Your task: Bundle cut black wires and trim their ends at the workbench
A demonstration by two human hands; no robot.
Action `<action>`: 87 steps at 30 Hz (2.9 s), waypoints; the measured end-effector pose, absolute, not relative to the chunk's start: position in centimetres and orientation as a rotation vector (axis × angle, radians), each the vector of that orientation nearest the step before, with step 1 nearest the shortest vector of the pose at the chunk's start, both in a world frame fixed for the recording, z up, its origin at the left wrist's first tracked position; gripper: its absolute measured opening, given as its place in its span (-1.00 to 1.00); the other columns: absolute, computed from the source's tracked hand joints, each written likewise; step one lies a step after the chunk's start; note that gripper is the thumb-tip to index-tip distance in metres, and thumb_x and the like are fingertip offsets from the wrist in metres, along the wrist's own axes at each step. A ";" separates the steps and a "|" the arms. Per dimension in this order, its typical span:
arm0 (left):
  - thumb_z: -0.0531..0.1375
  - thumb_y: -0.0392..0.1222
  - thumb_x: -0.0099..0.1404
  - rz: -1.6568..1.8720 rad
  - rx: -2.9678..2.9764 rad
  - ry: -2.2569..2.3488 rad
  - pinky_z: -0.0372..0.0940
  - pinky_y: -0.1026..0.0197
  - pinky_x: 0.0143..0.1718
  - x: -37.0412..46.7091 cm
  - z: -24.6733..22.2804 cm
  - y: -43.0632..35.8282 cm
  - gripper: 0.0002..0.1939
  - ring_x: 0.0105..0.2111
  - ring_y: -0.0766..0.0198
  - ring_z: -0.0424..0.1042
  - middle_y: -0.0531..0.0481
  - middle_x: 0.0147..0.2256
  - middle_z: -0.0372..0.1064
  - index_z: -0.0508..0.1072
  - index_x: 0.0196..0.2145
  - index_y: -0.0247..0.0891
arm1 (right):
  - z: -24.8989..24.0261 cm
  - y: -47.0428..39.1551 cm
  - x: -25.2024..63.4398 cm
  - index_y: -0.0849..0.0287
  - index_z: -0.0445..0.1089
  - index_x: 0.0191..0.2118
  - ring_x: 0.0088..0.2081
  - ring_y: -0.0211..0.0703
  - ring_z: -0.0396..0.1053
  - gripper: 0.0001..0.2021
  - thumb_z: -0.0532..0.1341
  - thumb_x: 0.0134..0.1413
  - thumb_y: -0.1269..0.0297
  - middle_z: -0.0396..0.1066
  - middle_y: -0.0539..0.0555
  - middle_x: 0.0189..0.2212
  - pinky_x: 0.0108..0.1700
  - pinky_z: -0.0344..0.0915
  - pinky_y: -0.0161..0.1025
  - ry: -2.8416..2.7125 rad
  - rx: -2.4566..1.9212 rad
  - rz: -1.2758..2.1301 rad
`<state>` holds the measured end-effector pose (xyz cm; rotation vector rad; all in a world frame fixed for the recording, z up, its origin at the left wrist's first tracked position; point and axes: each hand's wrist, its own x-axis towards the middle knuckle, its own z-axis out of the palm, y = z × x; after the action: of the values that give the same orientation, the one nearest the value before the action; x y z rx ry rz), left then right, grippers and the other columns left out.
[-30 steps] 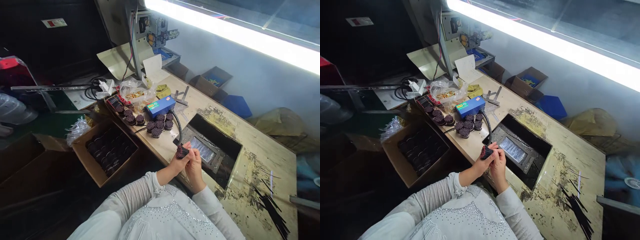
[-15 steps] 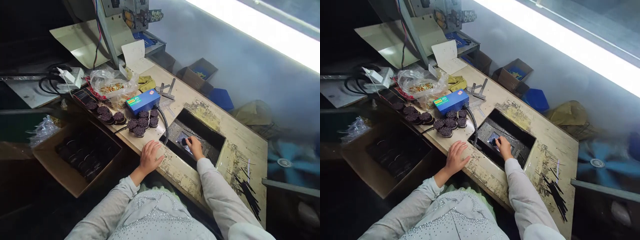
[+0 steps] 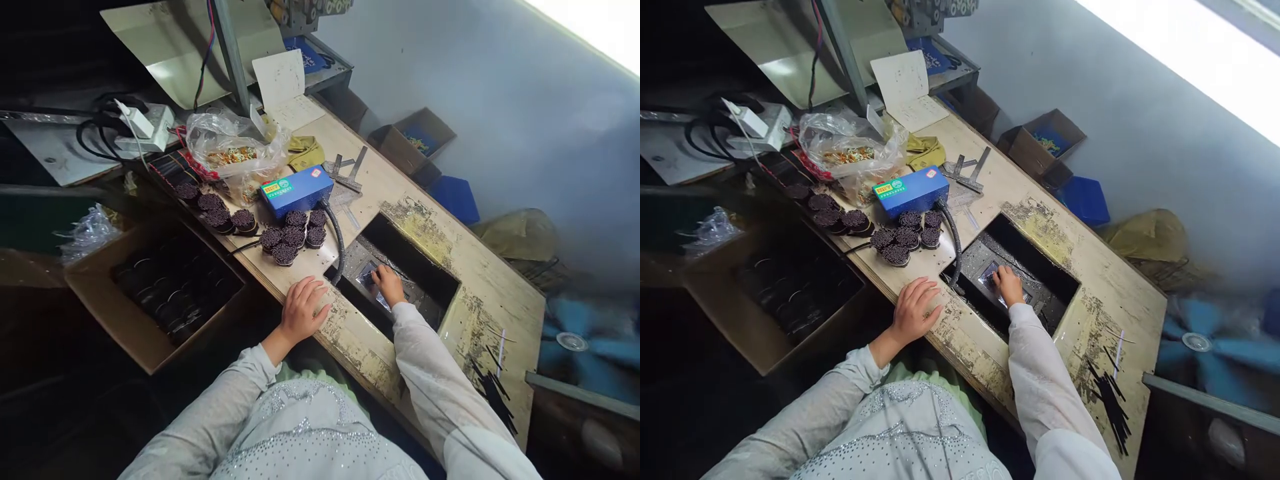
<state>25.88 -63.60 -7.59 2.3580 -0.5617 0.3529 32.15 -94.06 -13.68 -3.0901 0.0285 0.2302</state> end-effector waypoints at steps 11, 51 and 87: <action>0.15 -0.13 0.24 0.278 2.356 -0.521 0.13 -0.07 0.12 25.9 -7.5 -63.6 -0.68 0.10 -0.01 0.27 -0.13 -0.04 0.42 0.43 -0.05 -0.20 | -13.8 -94.0 32.5 0.17 0.37 -0.14 -0.35 -0.12 0.34 -0.73 0.02 0.30 0.13 0.37 0.16 -0.23 -0.36 0.09 -0.25 0.034 -3.133 0.284; 0.21 0.21 0.17 -0.399 1.235 -0.096 -0.01 -0.02 0.29 24.8 -0.8 -72.7 -0.44 0.19 0.07 0.22 -0.11 0.13 0.31 0.43 0.02 -0.18 | -3.0 -79.8 21.8 0.05 0.20 -0.20 -0.42 -0.24 0.30 -0.66 0.15 0.09 -0.09 0.30 -0.03 -0.36 -0.40 0.28 -0.28 0.456 -1.275 -0.229; 0.18 -0.09 0.26 0.338 2.330 -0.657 0.13 -0.08 0.15 26.4 -7.0 -65.3 -0.58 0.15 -0.02 0.19 -0.18 0.04 0.33 0.32 0.05 -0.26 | -13.1 -98.2 27.9 0.14 0.36 -0.23 -0.30 -0.10 0.36 -0.78 0.05 0.23 0.15 0.44 0.12 -0.27 -0.29 0.15 -0.25 0.258 -2.974 0.173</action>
<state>26.43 -65.26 -7.03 2.3296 -0.6573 0.3384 27.85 -98.25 -13.13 -2.9738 0.2582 0.1731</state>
